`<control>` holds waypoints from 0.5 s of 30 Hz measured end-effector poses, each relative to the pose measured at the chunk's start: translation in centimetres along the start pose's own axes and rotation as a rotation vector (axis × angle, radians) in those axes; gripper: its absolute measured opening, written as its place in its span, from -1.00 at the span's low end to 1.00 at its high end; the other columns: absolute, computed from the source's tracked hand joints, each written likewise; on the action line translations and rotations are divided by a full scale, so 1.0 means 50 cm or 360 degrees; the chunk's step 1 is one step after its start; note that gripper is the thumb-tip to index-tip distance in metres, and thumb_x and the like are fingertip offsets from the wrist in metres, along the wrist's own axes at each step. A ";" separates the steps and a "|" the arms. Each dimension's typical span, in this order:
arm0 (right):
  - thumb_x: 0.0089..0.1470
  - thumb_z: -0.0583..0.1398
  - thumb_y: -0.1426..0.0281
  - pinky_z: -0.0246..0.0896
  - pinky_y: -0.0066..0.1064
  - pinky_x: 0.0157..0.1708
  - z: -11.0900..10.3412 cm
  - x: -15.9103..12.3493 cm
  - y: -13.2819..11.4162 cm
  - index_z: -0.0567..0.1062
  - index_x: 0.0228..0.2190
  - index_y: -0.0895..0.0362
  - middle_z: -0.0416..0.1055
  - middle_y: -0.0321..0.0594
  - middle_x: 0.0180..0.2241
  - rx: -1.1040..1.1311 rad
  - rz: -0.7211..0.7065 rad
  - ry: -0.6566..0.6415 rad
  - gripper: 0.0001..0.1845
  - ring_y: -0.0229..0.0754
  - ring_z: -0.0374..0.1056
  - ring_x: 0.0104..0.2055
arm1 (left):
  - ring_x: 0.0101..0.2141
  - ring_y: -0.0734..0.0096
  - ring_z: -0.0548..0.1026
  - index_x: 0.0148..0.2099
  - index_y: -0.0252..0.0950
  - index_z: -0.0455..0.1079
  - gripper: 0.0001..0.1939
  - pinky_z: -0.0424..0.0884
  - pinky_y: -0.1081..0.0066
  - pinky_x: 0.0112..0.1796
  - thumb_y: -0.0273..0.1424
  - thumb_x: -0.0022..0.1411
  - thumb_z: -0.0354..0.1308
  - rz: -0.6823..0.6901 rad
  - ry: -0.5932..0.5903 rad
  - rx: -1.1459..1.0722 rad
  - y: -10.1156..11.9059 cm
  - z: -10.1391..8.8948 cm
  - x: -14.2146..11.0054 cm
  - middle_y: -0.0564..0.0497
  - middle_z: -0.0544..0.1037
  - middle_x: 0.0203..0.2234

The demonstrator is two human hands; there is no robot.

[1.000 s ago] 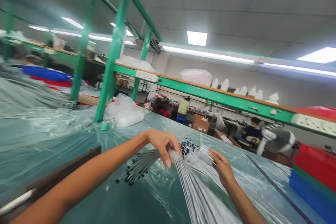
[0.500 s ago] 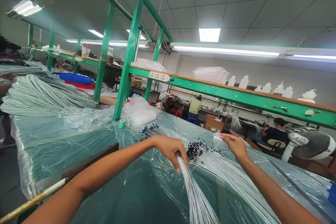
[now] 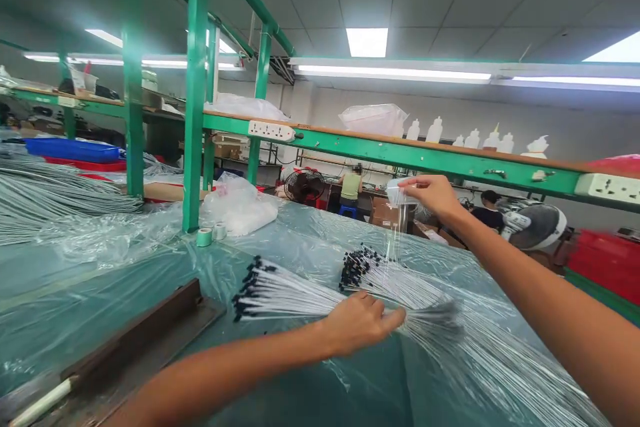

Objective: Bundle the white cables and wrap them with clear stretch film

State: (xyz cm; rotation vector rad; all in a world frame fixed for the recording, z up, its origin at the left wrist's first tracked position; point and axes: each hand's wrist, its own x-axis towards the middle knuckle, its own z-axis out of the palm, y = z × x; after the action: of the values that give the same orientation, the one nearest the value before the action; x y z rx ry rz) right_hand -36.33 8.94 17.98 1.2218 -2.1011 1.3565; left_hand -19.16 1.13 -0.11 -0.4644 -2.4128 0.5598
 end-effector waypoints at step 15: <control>-0.19 0.20 0.17 0.18 -0.37 -0.36 -0.026 -0.195 0.070 0.54 -0.46 0.12 0.48 -0.18 -0.36 -0.0183 -0.0076 -0.0299 -0.71 -0.12 0.33 -0.31 | -0.26 0.00 0.43 -0.19 -0.33 0.26 -0.61 0.33 0.18 -0.33 -0.39 -0.17 0.10 -0.0717 -0.1139 -0.1310 0.055 0.083 -0.026 -0.19 0.47 -0.28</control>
State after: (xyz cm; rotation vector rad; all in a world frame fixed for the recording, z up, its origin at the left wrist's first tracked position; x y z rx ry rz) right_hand -33.88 15.24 10.05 1.3891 -2.2257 1.1220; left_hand -20.29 1.73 -5.09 0.0017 -3.2388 -0.6075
